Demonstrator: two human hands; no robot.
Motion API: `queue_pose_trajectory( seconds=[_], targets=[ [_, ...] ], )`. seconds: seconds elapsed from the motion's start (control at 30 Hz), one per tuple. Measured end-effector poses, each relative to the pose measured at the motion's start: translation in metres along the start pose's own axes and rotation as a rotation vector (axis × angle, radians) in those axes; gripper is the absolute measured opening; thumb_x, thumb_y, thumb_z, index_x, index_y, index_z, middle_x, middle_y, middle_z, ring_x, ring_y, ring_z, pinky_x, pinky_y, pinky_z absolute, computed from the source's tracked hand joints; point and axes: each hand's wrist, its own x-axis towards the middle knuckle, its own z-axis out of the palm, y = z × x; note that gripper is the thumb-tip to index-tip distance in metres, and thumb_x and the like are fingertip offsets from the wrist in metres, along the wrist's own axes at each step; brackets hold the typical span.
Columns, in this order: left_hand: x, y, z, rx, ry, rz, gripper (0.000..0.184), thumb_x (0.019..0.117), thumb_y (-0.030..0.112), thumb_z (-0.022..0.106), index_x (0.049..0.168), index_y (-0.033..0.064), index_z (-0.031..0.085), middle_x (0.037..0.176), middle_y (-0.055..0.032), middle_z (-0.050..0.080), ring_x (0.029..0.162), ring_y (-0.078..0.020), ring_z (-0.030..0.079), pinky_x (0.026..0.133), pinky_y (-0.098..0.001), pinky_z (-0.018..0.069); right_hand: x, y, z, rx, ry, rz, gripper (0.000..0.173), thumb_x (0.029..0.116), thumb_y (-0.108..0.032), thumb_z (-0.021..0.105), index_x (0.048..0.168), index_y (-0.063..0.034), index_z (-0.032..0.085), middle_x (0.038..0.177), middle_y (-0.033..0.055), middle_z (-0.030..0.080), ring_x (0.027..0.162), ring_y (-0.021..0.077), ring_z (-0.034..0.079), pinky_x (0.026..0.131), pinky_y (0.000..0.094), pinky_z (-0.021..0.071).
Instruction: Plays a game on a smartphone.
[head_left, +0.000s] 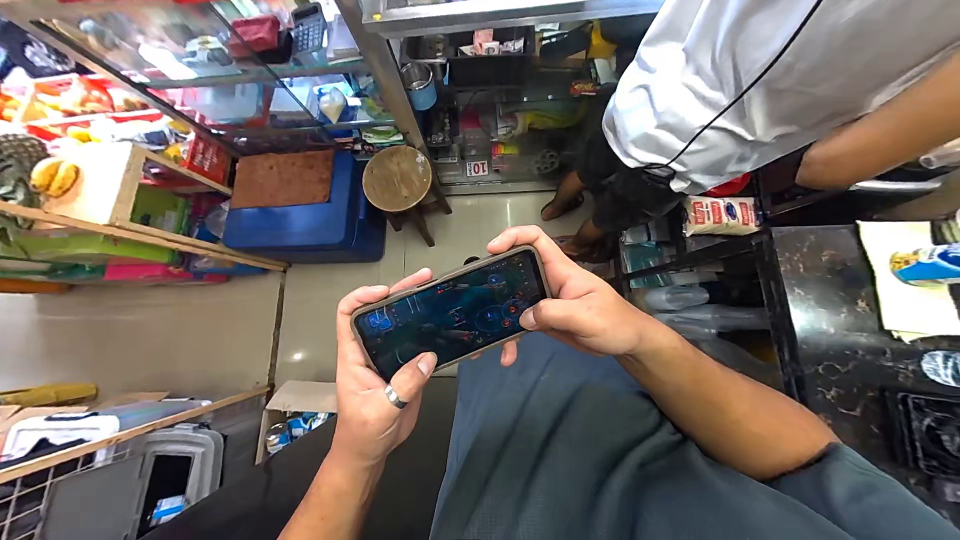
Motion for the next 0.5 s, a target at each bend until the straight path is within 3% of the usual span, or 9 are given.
queue_pose_trajectory(
  seconds=[0.5],
  targets=[
    [-0.0009, 0.0002, 0.0041, 0.027, 0.012, 0.012, 0.068, 0.0816, 0.001, 0.077, 0.137, 0.022, 0.042, 0.144, -0.0136, 0.056, 0.121, -0.0317, 0.064, 0.088, -0.049, 0.0613, -0.0027, -0.0009, -0.0001, 0.011, -0.012, 0.0, 0.064, 0.0906, 0.012, 0.037, 0.146, -0.0203, 0.035, 0.129, 0.02, 0.058, 0.104, 0.0347, 0.069, 0.073, 0.047, 0.0643]
  ],
)
